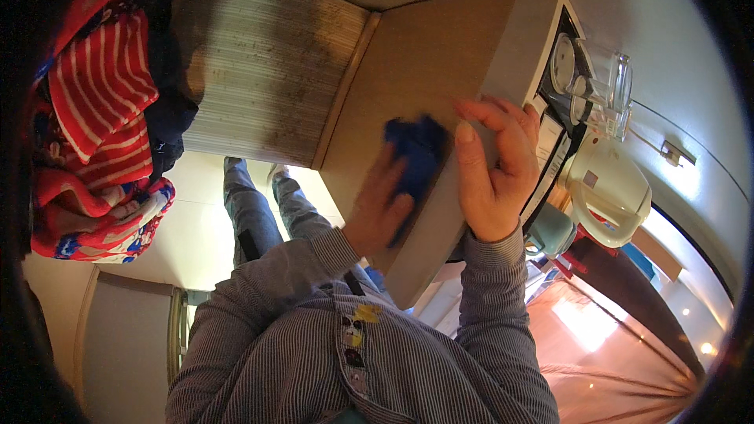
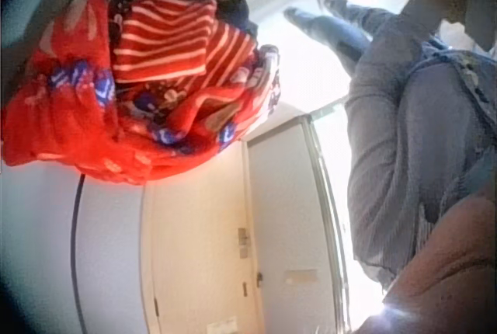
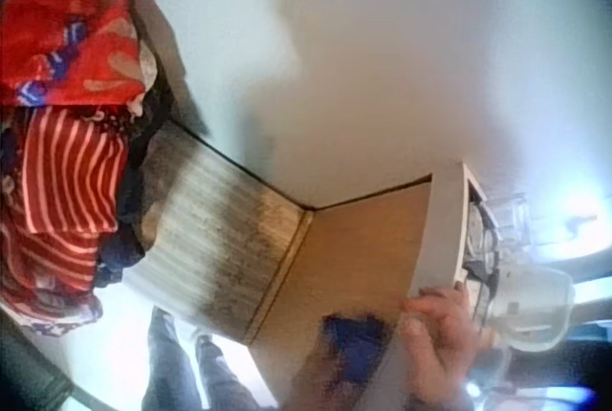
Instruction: The person folds various garments including shirts, pants, and a jacket, placing them on a wooden surface. Then the person wipes the wooden surface and adjacent wall with a blue cloth.
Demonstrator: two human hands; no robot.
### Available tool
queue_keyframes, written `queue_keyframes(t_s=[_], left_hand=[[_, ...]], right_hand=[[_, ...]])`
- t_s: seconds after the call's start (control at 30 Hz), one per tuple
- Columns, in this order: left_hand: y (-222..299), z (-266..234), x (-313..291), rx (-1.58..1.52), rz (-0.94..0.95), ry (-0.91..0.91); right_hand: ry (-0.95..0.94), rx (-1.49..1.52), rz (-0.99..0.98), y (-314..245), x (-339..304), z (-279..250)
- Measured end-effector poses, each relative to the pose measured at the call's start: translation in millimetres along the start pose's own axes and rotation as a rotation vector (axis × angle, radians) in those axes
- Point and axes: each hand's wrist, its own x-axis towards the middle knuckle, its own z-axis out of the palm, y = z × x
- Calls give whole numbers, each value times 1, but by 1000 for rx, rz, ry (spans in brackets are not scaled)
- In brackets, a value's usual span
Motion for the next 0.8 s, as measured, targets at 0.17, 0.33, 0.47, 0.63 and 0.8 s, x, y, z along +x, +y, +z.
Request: queue_keyframes(t_s=[0.17, 0.33, 0.47, 0.63, 0.8], left_hand=[[3, -1, 44, -65, 229, -27], [-97, -3, 72, -108, -339, 127], [-113, -6, 51, -52, -512, 161], [-22, 3, 48, 24, -44, 91], [3, 0, 128, -27, 272, 14]], right_hand=[[-6, -23, 4, 0, -1, -1], [5, -35, 32, -1, -1, -1], [-6, -65, 39, -2, 0, -1], [-6, -74, 54, -5, 1, -2], [-10, -55, 87, -5, 0, -4]])
